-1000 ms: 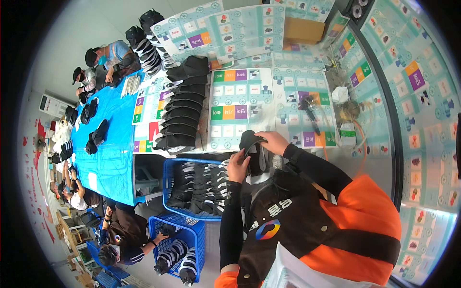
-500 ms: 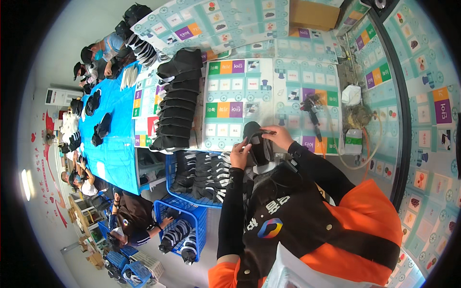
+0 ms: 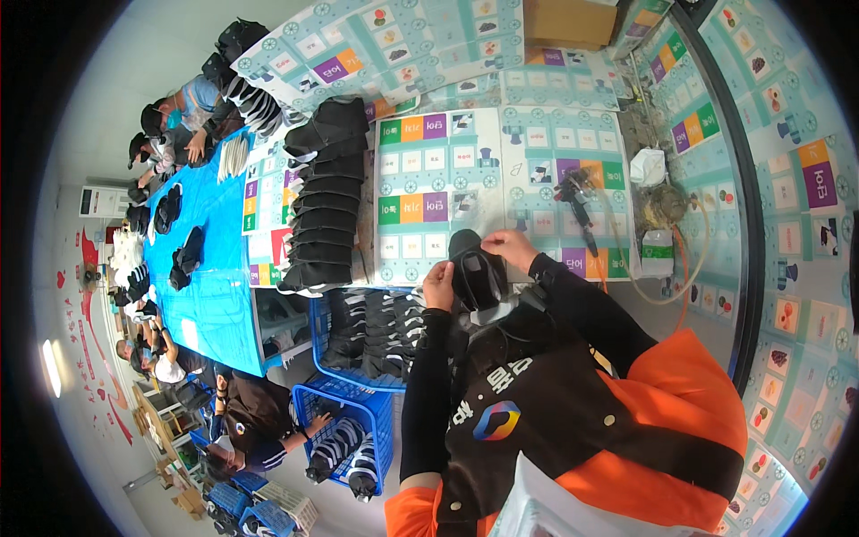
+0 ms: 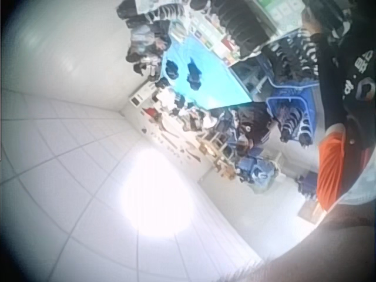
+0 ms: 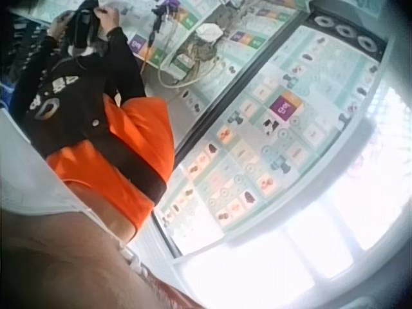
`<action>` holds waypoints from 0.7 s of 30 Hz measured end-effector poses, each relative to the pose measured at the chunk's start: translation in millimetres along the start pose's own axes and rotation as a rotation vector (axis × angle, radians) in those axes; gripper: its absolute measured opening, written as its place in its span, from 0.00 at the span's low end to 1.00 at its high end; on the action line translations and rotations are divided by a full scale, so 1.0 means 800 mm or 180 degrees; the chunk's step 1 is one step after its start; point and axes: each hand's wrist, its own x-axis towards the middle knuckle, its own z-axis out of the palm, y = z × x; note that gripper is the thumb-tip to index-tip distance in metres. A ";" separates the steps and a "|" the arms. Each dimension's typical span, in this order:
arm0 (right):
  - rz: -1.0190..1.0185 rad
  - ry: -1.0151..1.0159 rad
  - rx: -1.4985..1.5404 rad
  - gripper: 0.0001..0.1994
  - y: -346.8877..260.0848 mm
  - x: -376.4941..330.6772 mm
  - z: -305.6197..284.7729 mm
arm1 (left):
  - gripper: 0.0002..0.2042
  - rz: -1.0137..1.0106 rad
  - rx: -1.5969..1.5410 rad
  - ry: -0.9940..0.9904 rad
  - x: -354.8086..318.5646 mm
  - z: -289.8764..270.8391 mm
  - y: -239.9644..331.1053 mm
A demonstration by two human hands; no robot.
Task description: The person picks up a black shoe component, applies a substance using a small hand tool, and places the piece into a blue crate.
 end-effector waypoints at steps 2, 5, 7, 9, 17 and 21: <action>0.0252 -0.0299 0.0328 0.13 0.000 0.008 -0.009 | 0.12 -0.0269 -0.0383 -0.0456 0.017 -0.011 -0.005; 0.0851 -0.0887 0.0911 0.08 -0.002 0.013 -0.023 | 0.16 -0.1112 -0.1462 -0.1069 0.023 -0.003 0.032; 0.0391 -0.0754 0.0932 0.12 -0.027 0.012 -0.011 | 0.15 -0.1185 -0.1927 -0.0991 0.026 -0.010 0.061; -0.1329 -0.0097 -0.0658 0.29 -0.054 -0.003 0.010 | 0.17 -0.1180 -0.1635 -0.0874 0.032 -0.029 0.082; -0.2147 0.1236 -0.1854 0.21 -0.157 -0.021 -0.001 | 0.34 0.1691 0.1302 -0.0294 -0.007 -0.096 0.236; -0.1282 0.1515 -0.1082 0.13 -0.140 -0.018 -0.023 | 0.36 0.1473 0.1416 -0.0437 -0.036 -0.152 0.222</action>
